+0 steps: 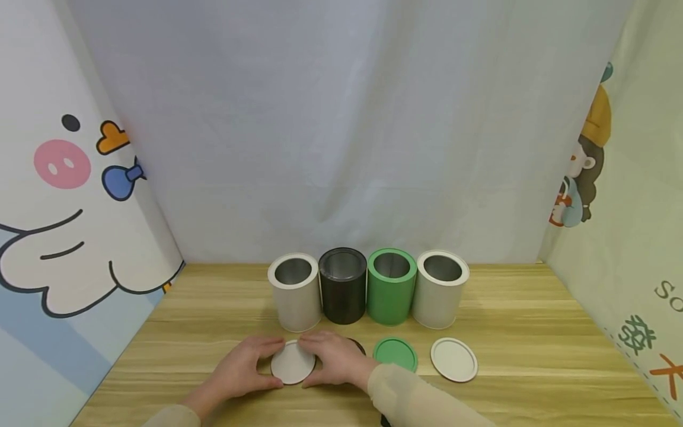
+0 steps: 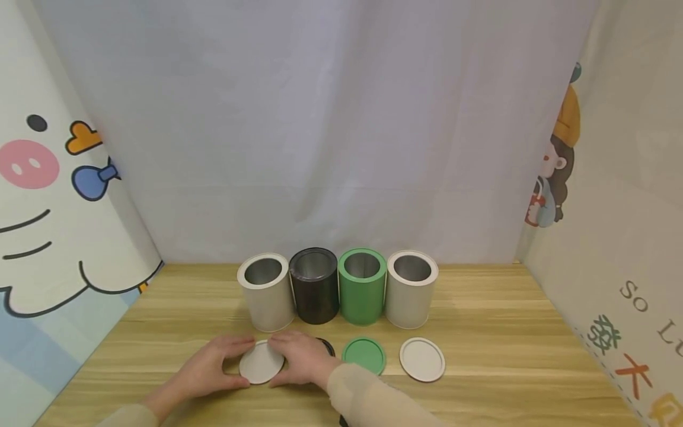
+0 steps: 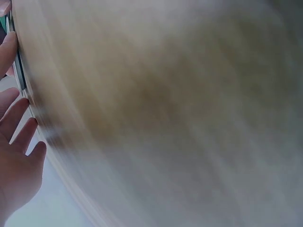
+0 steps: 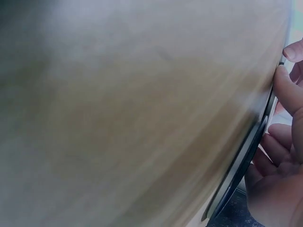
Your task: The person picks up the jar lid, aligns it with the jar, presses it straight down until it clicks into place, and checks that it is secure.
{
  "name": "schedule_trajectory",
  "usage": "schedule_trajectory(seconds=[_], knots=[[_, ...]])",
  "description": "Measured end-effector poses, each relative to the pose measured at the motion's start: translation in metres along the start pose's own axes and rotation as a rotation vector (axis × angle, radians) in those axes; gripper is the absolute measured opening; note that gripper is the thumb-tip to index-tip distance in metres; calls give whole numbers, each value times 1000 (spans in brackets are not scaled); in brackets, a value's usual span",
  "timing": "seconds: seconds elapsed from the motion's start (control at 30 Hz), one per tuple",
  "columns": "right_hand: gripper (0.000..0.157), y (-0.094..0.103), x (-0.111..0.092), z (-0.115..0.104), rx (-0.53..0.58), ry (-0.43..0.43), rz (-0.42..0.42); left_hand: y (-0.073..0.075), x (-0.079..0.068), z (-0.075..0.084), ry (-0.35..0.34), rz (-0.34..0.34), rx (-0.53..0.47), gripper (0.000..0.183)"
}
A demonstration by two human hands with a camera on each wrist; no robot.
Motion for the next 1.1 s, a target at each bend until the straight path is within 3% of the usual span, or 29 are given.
schedule_trajectory(seconds=[0.57, 1.1], knots=[[66, 2, 0, 0, 34, -34, 9, 2, 0, 2, -16, -28, -30, 65], [64, 7, -4, 1, 103, -41, 56, 6, -1, 2, 18, -47, -87, 63]])
Point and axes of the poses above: each hand's wrist, its own x-axis towards the middle knuckle, its own y-axis out of the back of the hand, z = x × y, the point moved 8 cm from there along x, towards the middle knuckle, and after that the axes turned 5 degrees about y, right-handed, at the moved point
